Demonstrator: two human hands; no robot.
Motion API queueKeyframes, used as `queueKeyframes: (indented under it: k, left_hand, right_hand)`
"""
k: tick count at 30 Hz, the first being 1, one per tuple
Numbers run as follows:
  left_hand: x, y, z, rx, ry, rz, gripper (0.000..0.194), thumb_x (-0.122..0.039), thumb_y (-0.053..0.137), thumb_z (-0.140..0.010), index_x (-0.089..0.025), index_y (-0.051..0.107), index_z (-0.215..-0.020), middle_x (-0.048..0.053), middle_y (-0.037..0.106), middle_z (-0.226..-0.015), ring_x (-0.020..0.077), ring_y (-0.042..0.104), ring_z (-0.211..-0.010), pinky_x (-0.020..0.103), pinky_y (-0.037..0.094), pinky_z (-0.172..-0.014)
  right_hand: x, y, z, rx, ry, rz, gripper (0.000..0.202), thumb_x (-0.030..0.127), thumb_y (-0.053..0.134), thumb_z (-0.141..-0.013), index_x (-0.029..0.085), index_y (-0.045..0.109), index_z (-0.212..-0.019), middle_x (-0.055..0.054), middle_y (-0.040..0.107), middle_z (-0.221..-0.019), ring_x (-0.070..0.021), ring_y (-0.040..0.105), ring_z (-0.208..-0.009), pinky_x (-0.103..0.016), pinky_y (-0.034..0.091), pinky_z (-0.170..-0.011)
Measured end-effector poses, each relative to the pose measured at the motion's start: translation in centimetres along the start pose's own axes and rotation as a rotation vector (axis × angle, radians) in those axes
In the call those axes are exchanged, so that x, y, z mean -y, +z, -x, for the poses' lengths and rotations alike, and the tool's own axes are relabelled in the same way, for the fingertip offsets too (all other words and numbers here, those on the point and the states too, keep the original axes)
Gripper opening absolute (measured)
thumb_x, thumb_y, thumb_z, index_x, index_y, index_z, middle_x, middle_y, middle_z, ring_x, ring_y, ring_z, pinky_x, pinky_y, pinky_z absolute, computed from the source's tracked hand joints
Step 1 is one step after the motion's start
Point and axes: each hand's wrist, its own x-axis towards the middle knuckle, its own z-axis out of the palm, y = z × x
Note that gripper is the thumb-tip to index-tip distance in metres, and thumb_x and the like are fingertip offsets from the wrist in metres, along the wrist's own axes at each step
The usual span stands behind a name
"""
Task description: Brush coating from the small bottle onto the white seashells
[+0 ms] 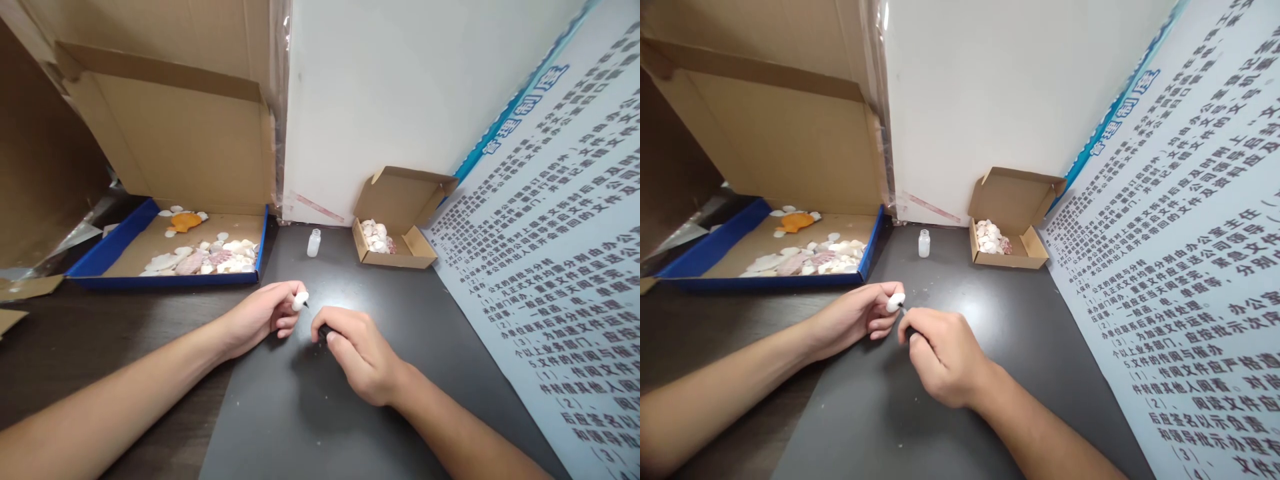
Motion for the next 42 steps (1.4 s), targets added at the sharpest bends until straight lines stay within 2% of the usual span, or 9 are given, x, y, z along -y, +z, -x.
queueKeyframes:
  k: [7,12,16,21,26,30,35,39,42]
  left_hand:
    - [0.06,-0.03,-0.09,-0.005,-0.003,0.0,0.009,-0.015,0.047,-0.073,-0.019,0.043,-0.065,-0.007,0.027,-0.055,0.0084,0.024,-0.048,0.019,0.026,-0.045]
    - [0.01,-0.05,-0.05,0.008,-0.003,-0.008,0.009,-0.013,0.044,-0.072,-0.019,0.043,-0.065,-0.007,0.027,-0.055,0.0086,0.023,-0.048,0.02,0.024,-0.045]
    - [-0.03,-0.03,0.01,0.004,0.002,-0.008,0.01,-0.013,0.044,-0.073,-0.019,0.042,-0.064,-0.007,0.026,-0.055,0.0087,0.023,-0.048,0.02,0.024,-0.045]
    - [-0.04,-0.03,-0.05,0.014,0.003,-0.012,0.009,-0.013,0.045,-0.072,-0.018,0.043,-0.065,-0.007,0.027,-0.055,0.0086,0.023,-0.048,0.02,0.024,-0.045]
    - [-0.06,-0.04,-0.12,0.003,0.003,-0.005,0.01,-0.013,0.045,-0.072,-0.019,0.042,-0.064,-0.007,0.026,-0.054,0.0087,0.023,-0.048,0.02,0.024,-0.045]
    - [-0.07,-0.08,-0.13,0.013,0.0,-0.005,0.01,-0.012,0.044,-0.072,-0.019,0.043,-0.065,-0.007,0.027,-0.054,0.0087,0.023,-0.047,0.02,0.024,-0.045]
    - [-0.05,-0.08,-0.13,0.003,0.003,-0.001,0.01,-0.012,0.044,-0.072,-0.019,0.042,-0.064,-0.007,0.026,-0.054,0.0086,0.023,-0.048,0.02,0.024,-0.045]
    - [-0.08,-0.05,-0.11,0.01,0.003,-0.004,0.009,-0.012,0.044,-0.071,-0.019,0.043,-0.065,-0.007,0.027,-0.054,0.0087,0.024,-0.047,0.02,0.024,-0.045]
    - [-0.04,-0.1,-0.06,0.011,0.004,0.002,0.01,-0.013,0.044,-0.071,-0.019,0.042,-0.064,-0.007,0.027,-0.054,0.0088,0.023,-0.047,0.02,0.024,-0.045]
  right_hand:
    - [-0.09,0.16,0.2,0.015,-0.062,-0.034,0.02,0.015,0.036,-0.085,0.019,0.056,-0.084,0.0,0.055,-0.072,-0.0142,0.049,-0.062,-0.026,0.039,-0.062]
    - [-0.22,0.14,0.15,-0.061,0.05,0.006,0.021,0.015,0.034,-0.086,0.02,0.05,-0.074,0.002,0.048,-0.063,-0.0134,0.044,-0.056,-0.026,0.035,-0.057]
    - [-0.17,0.06,0.15,-0.009,-0.05,-0.035,0.02,0.016,0.035,-0.085,0.019,0.054,-0.079,0.0,0.052,-0.068,-0.0137,0.046,-0.059,-0.026,0.037,-0.06]
    - [-0.22,-0.02,0.08,-0.066,0.08,0.014,0.022,0.014,0.034,-0.086,0.02,0.051,-0.073,0.003,0.045,-0.058,-0.0125,0.042,-0.053,-0.025,0.033,-0.056]
    - [-0.11,0.02,0.08,-0.021,-0.034,-0.02,0.021,0.016,0.035,-0.084,0.018,0.053,-0.076,0.001,0.051,-0.065,-0.0126,0.045,-0.057,-0.025,0.035,-0.059]
    - [-0.07,0.05,0.05,-0.077,0.086,0.024,0.02,0.014,0.035,-0.083,0.019,0.049,-0.069,0.003,0.045,-0.057,-0.0116,0.04,-0.052,-0.024,0.031,-0.054]
    - [-0.11,0.07,0.06,-0.036,-0.039,-0.018,0.02,0.016,0.035,-0.083,0.018,0.053,-0.076,0.0,0.052,-0.066,-0.0129,0.046,-0.058,-0.025,0.036,-0.059]
    - [-0.2,0.0,0.09,-0.083,0.068,0.026,0.021,0.014,0.035,-0.083,0.019,0.051,-0.072,0.002,0.047,-0.059,-0.0122,0.042,-0.054,-0.025,0.032,-0.056]
    - [-0.2,-0.09,0.15,-0.089,-0.003,-0.015,0.022,0.016,0.034,-0.084,0.019,0.052,-0.073,0.002,0.047,-0.061,-0.0123,0.042,-0.054,-0.025,0.033,-0.056]
